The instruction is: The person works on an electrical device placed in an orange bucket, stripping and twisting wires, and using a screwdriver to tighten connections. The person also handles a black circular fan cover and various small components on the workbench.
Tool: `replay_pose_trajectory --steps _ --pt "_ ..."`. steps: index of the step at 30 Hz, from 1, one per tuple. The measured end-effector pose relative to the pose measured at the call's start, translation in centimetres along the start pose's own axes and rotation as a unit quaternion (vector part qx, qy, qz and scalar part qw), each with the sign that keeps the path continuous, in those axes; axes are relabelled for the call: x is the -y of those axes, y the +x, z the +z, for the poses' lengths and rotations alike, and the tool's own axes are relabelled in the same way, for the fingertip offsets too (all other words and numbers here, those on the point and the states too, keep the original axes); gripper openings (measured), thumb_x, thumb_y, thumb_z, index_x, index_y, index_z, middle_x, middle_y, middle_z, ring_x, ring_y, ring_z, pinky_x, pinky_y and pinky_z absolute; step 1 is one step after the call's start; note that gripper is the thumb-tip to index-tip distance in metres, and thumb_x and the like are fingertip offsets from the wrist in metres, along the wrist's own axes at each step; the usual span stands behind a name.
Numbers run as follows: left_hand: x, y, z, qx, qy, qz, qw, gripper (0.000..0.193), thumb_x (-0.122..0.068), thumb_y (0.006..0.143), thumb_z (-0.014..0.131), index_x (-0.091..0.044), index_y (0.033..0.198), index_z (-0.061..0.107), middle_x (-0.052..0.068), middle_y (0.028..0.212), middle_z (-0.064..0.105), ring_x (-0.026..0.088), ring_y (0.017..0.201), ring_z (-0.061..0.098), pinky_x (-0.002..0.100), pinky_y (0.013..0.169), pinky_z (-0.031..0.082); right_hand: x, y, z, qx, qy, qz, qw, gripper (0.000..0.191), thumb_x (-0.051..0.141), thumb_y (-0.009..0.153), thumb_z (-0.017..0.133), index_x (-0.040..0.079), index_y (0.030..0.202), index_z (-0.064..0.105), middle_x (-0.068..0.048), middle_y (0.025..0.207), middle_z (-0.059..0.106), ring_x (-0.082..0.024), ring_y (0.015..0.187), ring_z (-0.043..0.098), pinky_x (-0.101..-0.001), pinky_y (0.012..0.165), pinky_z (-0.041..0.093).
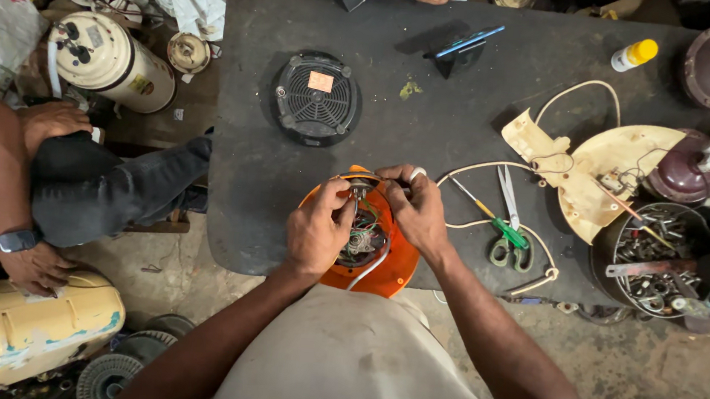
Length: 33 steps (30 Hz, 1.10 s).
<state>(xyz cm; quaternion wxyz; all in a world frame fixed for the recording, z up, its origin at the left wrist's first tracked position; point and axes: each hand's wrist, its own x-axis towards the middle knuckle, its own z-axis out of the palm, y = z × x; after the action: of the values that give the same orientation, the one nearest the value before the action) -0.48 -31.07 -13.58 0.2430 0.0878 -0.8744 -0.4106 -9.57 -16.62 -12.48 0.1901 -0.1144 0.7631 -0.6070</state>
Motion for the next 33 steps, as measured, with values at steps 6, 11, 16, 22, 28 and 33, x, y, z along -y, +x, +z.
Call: replay_pose_trajectory --steps 6,11,16,22,28,33 --pt "0.0 0.3 0.0 0.026 0.038 0.033 0.998 0.042 -0.008 0.091 0.073 -0.010 0.131 0.059 0.012 0.092 0.075 0.033 0.081 0.073 0.043 0.070 0.058 0.1 0.0 0.0 0.000 -0.027 -0.037 0.999 0.020 0.005 0.096 0.058 -0.002 0.110 0.072 -0.003 0.094 0.072 -0.009 0.084 0.065 -0.0255 0.077 0.054" --pt "-0.1 0.4 0.1 0.002 0.060 0.068 0.996 0.041 -0.007 0.091 0.072 -0.010 0.130 0.058 0.016 0.099 0.074 0.035 0.083 0.073 0.044 0.072 0.059 0.2 -0.3 -0.3 0.000 -0.055 -0.018 0.998 0.020 0.007 0.097 0.059 -0.001 0.109 0.073 -0.005 0.091 0.074 -0.009 0.082 0.066 -0.0258 0.076 0.055" --pt "-0.3 0.6 0.1 0.001 0.048 0.056 0.997 0.041 -0.005 0.092 0.071 -0.009 0.131 0.058 0.016 0.102 0.075 0.035 0.086 0.074 0.042 0.073 0.060 0.3 -0.6 -0.4 0.000 -0.035 -0.033 0.999 0.020 0.006 0.097 0.060 -0.002 0.110 0.073 -0.006 0.093 0.075 -0.008 0.082 0.065 -0.0252 0.076 0.055" --pt "-0.4 1.0 -0.3 0.012 0.071 0.112 0.991 0.045 -0.004 0.091 0.069 -0.009 0.135 0.058 0.016 0.093 0.073 0.034 0.078 0.073 0.043 0.068 0.059 0.6 -0.8 -0.4 -0.004 -0.056 -0.033 0.998 0.020 0.006 0.096 0.061 -0.001 0.110 0.074 -0.006 0.090 0.075 -0.008 0.080 0.066 -0.0254 0.075 0.055" --pt "-0.8 1.9 -0.9 0.067 0.109 0.138 0.982 0.043 -0.001 0.094 0.064 -0.009 0.136 0.059 0.014 0.084 0.070 0.032 0.070 0.071 0.043 0.060 0.058 1.5 -0.9 -0.4 -0.029 -0.063 -0.039 0.997 0.020 0.007 0.097 0.061 -0.002 0.110 0.073 -0.006 0.093 0.075 -0.009 0.084 0.068 -0.0260 0.078 0.056" --pt "-1.7 2.2 -1.6 0.091 0.110 0.137 0.980 0.043 -0.004 0.093 0.066 -0.008 0.135 0.059 0.015 0.084 0.070 0.033 0.068 0.070 0.043 0.059 0.057 2.6 -0.9 -0.2 -0.024 -0.046 -0.030 0.998 0.021 0.007 0.097 0.059 -0.002 0.111 0.073 -0.004 0.091 0.074 -0.008 0.082 0.066 -0.0258 0.077 0.055"
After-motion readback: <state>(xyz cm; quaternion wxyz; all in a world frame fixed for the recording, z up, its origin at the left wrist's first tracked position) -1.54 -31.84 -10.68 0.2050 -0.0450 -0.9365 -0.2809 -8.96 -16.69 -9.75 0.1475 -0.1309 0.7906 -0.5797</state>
